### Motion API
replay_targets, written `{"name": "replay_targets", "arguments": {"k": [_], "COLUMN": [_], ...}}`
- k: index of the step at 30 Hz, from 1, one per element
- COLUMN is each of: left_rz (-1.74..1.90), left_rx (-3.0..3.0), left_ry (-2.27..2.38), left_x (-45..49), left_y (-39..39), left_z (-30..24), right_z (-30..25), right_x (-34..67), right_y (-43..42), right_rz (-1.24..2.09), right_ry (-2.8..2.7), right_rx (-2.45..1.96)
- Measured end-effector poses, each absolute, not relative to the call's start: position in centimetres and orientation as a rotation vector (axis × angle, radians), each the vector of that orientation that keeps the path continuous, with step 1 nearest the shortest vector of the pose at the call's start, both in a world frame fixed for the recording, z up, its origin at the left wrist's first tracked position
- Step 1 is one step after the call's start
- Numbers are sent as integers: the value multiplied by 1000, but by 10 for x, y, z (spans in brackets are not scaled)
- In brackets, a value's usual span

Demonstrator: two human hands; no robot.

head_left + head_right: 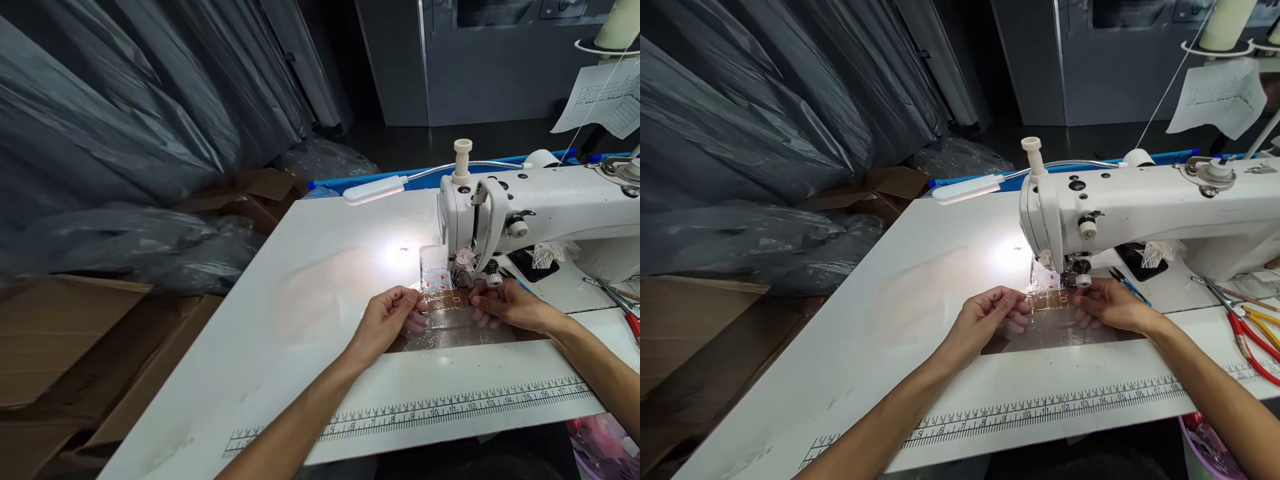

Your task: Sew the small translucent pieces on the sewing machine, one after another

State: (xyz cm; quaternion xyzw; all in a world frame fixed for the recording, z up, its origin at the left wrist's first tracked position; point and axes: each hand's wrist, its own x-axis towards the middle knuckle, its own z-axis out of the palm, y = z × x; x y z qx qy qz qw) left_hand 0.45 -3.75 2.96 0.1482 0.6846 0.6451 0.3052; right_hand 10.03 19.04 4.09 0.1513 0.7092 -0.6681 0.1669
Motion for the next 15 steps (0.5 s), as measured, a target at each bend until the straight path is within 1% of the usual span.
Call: {"name": "replay_targets", "arguments": {"k": [3,8,11,15], "left_rz": [1623,1520,1549,1685], "left_rx": [442,483,481,423], "left_ry": [1800,1909,1976,2031], "left_x": [4,6,6,5], "left_y": [-41,-41,-41,-41], "left_z": [33,28,25,28], "right_z": [41,40,35,29], "right_x": [101,102,102,103], "right_y": [190,191,192,193], "right_rz": [-1917,-1927,-1948,-1992], "right_ry": [2001,1997,1982,1941], "right_rx": [494,543,552,565]}}
